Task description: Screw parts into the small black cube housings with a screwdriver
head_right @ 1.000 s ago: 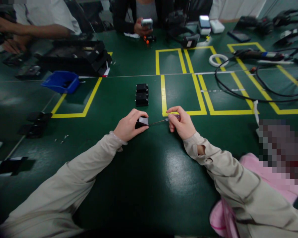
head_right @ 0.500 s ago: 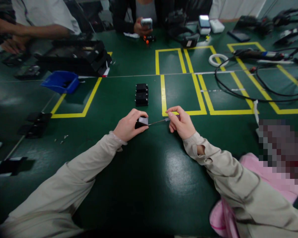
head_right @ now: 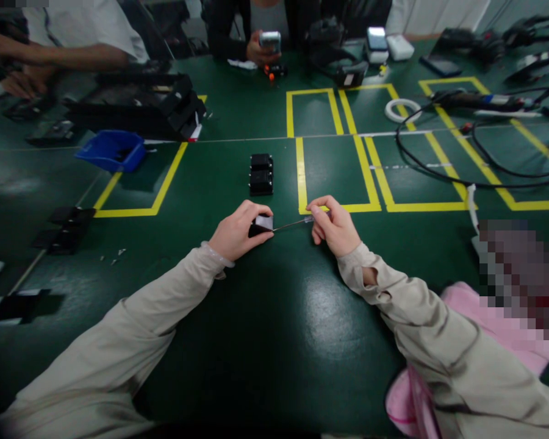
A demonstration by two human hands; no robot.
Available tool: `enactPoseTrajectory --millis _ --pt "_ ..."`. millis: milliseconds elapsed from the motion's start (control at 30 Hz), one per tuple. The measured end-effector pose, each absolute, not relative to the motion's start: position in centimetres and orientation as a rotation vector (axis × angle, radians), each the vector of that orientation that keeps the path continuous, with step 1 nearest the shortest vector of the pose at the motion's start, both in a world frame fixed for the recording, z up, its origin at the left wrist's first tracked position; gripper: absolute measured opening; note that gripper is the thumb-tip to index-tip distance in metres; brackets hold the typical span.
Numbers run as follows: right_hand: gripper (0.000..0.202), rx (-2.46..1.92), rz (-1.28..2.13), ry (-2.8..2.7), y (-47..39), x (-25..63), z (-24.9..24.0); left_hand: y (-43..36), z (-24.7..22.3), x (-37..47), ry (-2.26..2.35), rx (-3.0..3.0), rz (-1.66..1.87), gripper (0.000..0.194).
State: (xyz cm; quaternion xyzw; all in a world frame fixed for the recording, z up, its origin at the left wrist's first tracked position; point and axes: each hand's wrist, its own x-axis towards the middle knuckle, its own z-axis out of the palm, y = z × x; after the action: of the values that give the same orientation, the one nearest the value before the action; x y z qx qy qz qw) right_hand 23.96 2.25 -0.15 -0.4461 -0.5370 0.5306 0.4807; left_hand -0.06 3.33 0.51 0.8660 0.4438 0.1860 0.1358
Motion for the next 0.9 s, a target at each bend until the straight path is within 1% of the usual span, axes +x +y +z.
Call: enactPoseTrajectory --millis 900 --pt "0.024 -1.085 1.264 -1.312 2.21 23.99 -0.23 3.33 0.67 0.01 1.29 2.5 0.542 0.038"
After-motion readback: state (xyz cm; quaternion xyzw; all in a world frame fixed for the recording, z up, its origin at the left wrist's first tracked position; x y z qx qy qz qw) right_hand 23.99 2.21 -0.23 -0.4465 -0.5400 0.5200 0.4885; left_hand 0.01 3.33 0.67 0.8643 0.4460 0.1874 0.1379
